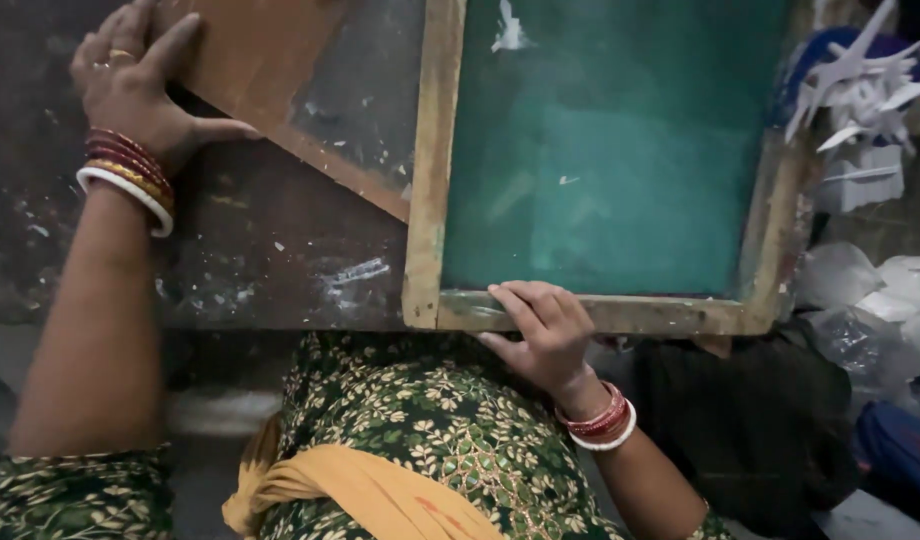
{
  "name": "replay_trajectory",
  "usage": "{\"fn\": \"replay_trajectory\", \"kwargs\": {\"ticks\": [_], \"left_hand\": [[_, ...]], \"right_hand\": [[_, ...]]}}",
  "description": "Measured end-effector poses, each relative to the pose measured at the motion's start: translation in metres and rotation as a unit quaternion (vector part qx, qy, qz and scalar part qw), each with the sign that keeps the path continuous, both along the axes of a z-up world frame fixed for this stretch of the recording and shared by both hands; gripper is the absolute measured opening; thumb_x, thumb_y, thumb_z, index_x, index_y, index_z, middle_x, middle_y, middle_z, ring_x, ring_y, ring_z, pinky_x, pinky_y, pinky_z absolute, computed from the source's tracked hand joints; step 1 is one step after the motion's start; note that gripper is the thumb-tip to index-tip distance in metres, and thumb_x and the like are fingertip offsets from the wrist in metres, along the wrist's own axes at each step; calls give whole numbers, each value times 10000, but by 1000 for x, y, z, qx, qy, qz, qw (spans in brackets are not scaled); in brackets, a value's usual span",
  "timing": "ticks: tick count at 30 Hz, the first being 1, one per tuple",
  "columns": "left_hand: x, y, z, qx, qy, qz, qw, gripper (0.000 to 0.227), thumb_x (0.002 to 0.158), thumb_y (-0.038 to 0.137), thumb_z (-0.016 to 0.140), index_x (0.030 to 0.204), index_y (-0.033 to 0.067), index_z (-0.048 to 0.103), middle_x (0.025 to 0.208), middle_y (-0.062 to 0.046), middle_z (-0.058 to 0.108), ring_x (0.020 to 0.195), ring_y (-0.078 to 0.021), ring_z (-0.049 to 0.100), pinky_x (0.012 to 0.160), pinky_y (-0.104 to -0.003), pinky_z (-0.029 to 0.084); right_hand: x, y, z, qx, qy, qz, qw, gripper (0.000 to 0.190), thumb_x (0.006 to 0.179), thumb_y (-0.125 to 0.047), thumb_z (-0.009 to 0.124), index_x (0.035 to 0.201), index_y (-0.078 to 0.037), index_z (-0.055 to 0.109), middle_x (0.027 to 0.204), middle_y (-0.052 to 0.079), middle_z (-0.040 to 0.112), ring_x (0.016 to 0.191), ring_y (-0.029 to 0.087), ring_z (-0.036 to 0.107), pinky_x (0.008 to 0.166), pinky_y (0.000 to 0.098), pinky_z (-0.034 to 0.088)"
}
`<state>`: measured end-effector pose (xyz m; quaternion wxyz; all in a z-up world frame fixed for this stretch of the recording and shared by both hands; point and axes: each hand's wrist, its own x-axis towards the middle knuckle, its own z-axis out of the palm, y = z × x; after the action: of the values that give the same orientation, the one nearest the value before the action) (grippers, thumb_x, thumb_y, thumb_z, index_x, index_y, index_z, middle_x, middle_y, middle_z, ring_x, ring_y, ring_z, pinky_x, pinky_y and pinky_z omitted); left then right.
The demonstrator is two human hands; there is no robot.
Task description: The person places white cut-out shapes onto a wooden board and aligns a green mesh frame over it. They adjust the position of the frame and the cut-outs while another person assists by holding the frame steady. The task involves positioning and securing the frame components on the board.
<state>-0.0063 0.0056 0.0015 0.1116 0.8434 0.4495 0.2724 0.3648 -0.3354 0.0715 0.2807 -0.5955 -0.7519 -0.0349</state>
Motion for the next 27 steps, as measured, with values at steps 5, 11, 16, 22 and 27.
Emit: {"fn": "replay_trajectory", "kwargs": {"ticks": [5, 11, 16, 22, 27], "left_hand": [[-21, 15, -38, 61, 57, 2, 997, 1057, 627, 778, 785, 1468, 155, 642, 1603, -133, 485, 1509, -372, 374, 1295, -549, 248], [-32, 19, -52, 95, 84, -7, 992, 1013, 638, 771, 773, 1409, 125, 660, 1519, -119, 543, 1478, -357, 389, 1289, -527, 270], [-44, 24, -66, 100, 103, -9, 990, 989, 678, 766, 731, 1408, 107, 636, 1520, -116, 536, 1469, -361, 378, 1285, -508, 283], [-46, 23, -63, 116, 142, -9, 983, 947, 693, 769, 748, 1380, 124, 652, 1479, -98, 556, 1462, -341, 393, 1266, -510, 292], [-49, 25, -66, 107, 130, -18, 986, 928, 685, 764, 680, 1361, 129, 637, 1388, -61, 615, 1467, -330, 390, 1286, -516, 267]], "right_hand": [[3, 2, -8, 12, -29, 1, 999, 495, 825, -413, 818, 1185, -85, 733, 1128, 51, 697, 991, 254, 679, 868, 401, 552], [10, -1, -18, 11, -58, 10, 998, 502, 889, -455, 761, 1225, -83, 735, 1152, 52, 698, 1001, 248, 683, 892, 389, 552], [12, -2, -24, 15, -71, 8, 997, 501, 919, -477, 722, 1233, -86, 736, 1152, 45, 697, 1000, 236, 680, 888, 388, 550], [11, 0, -21, 7, -66, 8, 998, 502, 911, -479, 743, 1225, -88, 741, 1153, 46, 695, 1011, 236, 682, 903, 387, 554], [10, 1, -18, 14, -35, 10, 999, 480, 887, -440, 785, 1200, -79, 742, 1126, 51, 712, 992, 233, 698, 873, 372, 550]]}}
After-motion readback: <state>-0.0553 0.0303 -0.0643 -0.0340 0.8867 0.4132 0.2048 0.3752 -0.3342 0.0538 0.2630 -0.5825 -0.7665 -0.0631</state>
